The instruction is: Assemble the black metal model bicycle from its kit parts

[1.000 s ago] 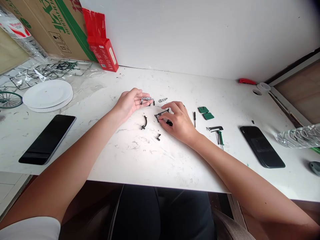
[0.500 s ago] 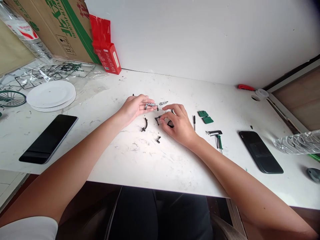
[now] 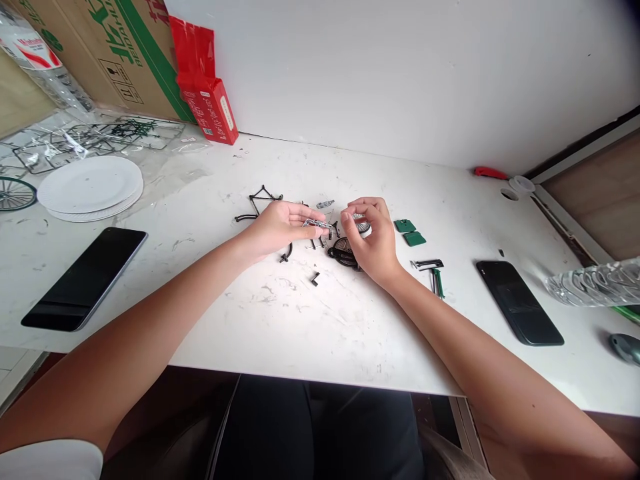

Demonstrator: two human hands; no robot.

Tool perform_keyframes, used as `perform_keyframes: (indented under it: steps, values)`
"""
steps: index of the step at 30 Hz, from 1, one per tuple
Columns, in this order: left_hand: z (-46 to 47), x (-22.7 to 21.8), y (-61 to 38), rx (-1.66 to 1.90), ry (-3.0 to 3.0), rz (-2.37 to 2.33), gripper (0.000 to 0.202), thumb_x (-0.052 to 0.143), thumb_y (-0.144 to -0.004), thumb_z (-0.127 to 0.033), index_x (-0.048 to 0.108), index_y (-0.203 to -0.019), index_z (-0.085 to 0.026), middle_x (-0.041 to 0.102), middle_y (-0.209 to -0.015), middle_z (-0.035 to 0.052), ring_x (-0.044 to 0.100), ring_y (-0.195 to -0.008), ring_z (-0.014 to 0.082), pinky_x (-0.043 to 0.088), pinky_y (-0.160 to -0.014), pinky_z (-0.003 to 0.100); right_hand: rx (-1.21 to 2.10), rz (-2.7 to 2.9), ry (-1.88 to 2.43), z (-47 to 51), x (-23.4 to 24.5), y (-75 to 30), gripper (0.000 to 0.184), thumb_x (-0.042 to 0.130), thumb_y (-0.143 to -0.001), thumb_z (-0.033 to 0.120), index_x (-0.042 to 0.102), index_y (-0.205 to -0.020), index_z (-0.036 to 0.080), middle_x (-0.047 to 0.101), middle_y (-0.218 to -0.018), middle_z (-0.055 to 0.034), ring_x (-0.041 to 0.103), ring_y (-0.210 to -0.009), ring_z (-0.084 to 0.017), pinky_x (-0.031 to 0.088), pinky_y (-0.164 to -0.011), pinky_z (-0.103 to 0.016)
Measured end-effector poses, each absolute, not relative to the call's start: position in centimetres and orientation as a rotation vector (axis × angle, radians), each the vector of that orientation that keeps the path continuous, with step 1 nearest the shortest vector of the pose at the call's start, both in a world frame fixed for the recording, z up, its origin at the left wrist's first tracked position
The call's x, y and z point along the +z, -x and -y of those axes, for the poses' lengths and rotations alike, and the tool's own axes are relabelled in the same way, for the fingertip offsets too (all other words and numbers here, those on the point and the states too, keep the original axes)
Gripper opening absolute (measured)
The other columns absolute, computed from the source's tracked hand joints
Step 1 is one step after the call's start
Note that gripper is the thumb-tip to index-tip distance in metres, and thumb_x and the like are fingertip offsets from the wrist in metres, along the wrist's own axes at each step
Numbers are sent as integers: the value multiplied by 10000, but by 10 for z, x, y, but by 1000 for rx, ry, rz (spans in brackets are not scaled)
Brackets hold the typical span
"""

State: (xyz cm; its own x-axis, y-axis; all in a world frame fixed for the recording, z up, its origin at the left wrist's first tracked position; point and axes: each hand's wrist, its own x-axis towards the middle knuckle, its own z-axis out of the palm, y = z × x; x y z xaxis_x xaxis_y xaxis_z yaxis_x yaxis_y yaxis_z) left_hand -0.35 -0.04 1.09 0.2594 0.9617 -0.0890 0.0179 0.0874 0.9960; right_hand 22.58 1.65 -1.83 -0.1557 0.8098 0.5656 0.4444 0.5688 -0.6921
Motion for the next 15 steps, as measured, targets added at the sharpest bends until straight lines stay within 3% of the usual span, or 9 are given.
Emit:
perform_keyframes:
  steps: [5,11,15]
  values:
    - [3,11,0,911,-1225,-1035,458,980,-782,-276,800,-1180,-137,843,-1167,153,822,-1126,295,564,-1191,528,519,1804,1051,-13,-15,-224,143,654,-1067,364,751,-1050,260,700,-1196,-118,687,-1166,-278,628,-930,-481]
    - [4,8,0,902,-1186,-1028,618,935,-829,-199,622,-1360,-160,834,-1151,140,849,-1001,262,621,-1059,485,660,1883,1061,-14,-10,-230,107,760,-1013,339,817,-985,253,710,-1244,-110,665,-1261,-302,557,-1117,-565]
    - [6,7,0,850,-1275,-1007,621,915,-857,-214,591,-1385,-187,836,-1126,130,845,-1048,271,610,-1077,485,930,1939,992,-21,-8,-238,259,798,-983,518,837,-963,262,709,-1274,-113,687,-1181,-284,610,-979,-495]
